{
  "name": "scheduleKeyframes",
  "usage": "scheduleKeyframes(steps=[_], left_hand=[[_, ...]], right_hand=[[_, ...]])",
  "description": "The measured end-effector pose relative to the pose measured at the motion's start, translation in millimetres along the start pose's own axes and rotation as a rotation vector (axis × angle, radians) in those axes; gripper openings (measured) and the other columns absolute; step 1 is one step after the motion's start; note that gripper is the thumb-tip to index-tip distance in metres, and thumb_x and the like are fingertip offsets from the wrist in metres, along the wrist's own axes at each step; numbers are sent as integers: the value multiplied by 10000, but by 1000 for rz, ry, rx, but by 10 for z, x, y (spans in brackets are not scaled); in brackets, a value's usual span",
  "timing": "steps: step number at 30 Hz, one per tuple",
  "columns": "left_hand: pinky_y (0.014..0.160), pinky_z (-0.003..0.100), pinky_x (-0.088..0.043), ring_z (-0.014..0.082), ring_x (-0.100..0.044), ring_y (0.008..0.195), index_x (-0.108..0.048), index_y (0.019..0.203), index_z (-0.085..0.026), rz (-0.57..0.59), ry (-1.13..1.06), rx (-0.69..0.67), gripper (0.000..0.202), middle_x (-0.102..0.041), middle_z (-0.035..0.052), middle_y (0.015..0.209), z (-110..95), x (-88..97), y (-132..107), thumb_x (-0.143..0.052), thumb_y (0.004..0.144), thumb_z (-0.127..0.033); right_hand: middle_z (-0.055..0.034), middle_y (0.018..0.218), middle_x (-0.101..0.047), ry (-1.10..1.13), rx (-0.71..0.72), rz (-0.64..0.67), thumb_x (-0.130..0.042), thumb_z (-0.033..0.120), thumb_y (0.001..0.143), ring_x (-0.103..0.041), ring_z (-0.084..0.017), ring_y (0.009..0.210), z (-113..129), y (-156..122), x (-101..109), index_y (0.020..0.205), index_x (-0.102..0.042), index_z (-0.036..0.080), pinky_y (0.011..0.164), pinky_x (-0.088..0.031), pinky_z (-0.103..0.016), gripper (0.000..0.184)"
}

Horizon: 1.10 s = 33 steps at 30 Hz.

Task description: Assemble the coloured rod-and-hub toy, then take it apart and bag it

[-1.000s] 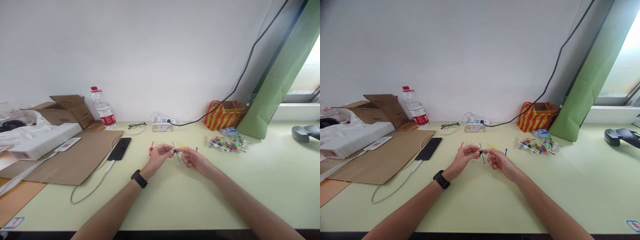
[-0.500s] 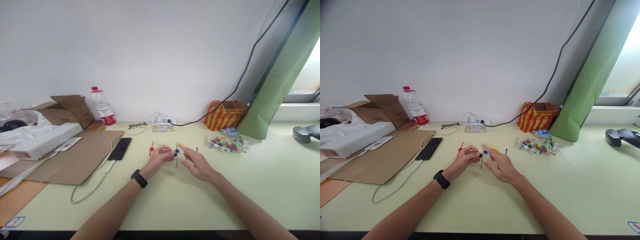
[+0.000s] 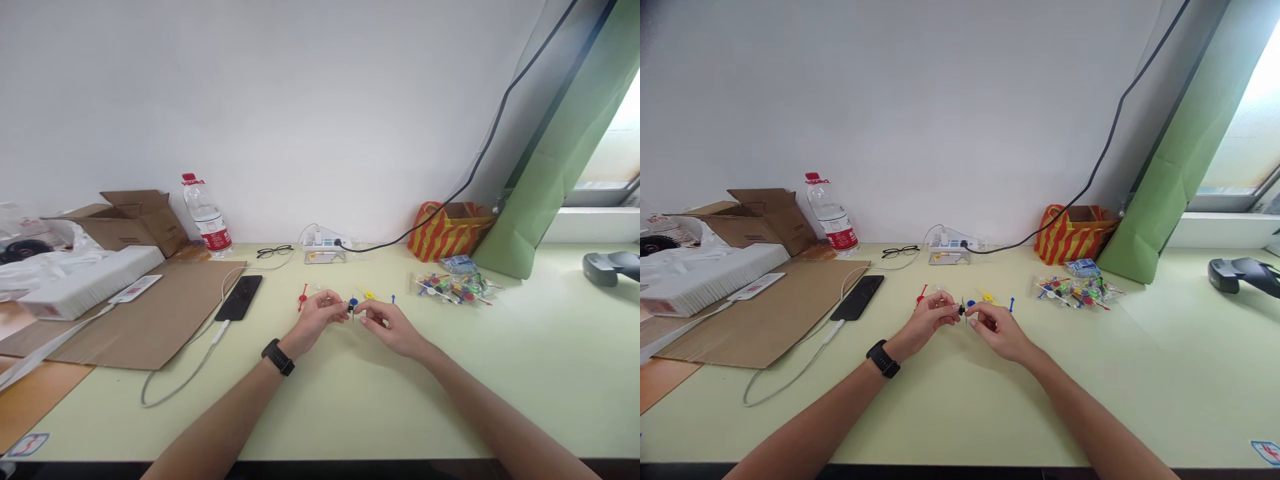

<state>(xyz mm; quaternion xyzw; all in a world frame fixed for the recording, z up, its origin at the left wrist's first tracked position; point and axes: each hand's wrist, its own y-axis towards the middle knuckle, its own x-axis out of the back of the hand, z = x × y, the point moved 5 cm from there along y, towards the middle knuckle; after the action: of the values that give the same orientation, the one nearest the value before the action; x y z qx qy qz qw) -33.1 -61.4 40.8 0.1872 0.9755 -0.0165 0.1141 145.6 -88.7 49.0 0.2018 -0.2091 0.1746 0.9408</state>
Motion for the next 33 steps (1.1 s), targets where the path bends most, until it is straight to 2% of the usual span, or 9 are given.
scheduleKeyframes(steps=[10, 15, 17, 19, 21, 23, 27, 30, 33], left_hand=[[745, 274, -503, 157, -667, 772, -624, 808, -158, 22, -24, -10, 286, -670, 37, 780, -1, -4, -4, -856, 786, -325], [716, 275, -494, 163, -674, 763, -602, 780, -166, 30, -33, -10, 313, -669, 31, 767, 11, -10, -5, -867, 767, -331], [708, 279, -491, 167, -674, 754, -596, 765, -168, 16, -26, -19, 324, -671, 30, 760, 2, -13, -3, -873, 754, -335], [697, 277, -484, 168, -672, 748, -589, 742, -168, -20, -15, -46, 334, -673, 32, 748, -25, -4, 0, -880, 741, -333], [687, 271, -475, 163, -664, 738, -582, 719, -169, -64, -7, -78, 341, -675, 32, 738, -61, 16, 3, -884, 731, -327], [683, 267, -471, 156, -658, 728, -581, 709, -169, -89, -7, -91, 342, -674, 28, 734, -85, 32, 6, -885, 727, -324], [691, 270, -476, 159, -662, 733, -579, 710, -170, -81, -13, -71, 340, -666, 24, 721, -80, 36, 5, -880, 733, -328], [706, 275, -482, 163, -665, 749, -578, 719, -170, -58, -5, -60, 332, -668, 30, 730, -63, 19, -5, -868, 753, -328], [713, 282, -486, 166, -667, 753, -577, 724, -171, -50, -2, -47, 334, -687, 44, 757, -52, 10, -11, -868, 754, -333]], right_hand=[[35, 668, -442, 61, 18, -58, -567, 426, 971, -399, -138, 599, -14, -11, 40, 1107, -659, 204, 565, -348, -276, 276], [22, 787, -503, 168, 24, -172, -566, 490, 972, -449, -151, 649, 54, -18, 136, 1481, -404, 261, 603, -375, -282, 581], [13, 779, -506, 180, 0, -112, -549, 575, 957, -436, -148, 643, 57, -20, 137, 1337, -561, 245, 601, -377, -282, 503], [8, 648, -454, 212, -65, 92, -420, 671, 974, -379, -140, 586, 20, -32, 69, 855, -692, 195, 562, -343, -286, 561], [4, 526, -352, 290, -132, 311, -260, 710, 992, -305, -132, 533, -27, -68, -15, 500, -521, 195, 523, -284, -297, 760], [3, 503, -311, 394, -159, 366, -202, 707, 997, -265, -127, 520, -58, -80, -39, 438, -476, 194, 513, -236, -303, 807], [30, 585, -341, 512, -158, 186, -440, 662, 962, -263, -125, 550, -76, -28, 5, 815, -723, 172, 513, -192, -284, 584], [35, 655, -356, 513, -164, 121, -584, 596, 920, -294, -129, 592, -41, -9, 18, 1084, -713, 188, 527, -215, -274, 458], [28, 691, -353, 491, -174, 119, -591, 591, 922, -310, -133, 614, 4, -13, 18, 1157, -693, 190, 538, -229, -276, 476]])
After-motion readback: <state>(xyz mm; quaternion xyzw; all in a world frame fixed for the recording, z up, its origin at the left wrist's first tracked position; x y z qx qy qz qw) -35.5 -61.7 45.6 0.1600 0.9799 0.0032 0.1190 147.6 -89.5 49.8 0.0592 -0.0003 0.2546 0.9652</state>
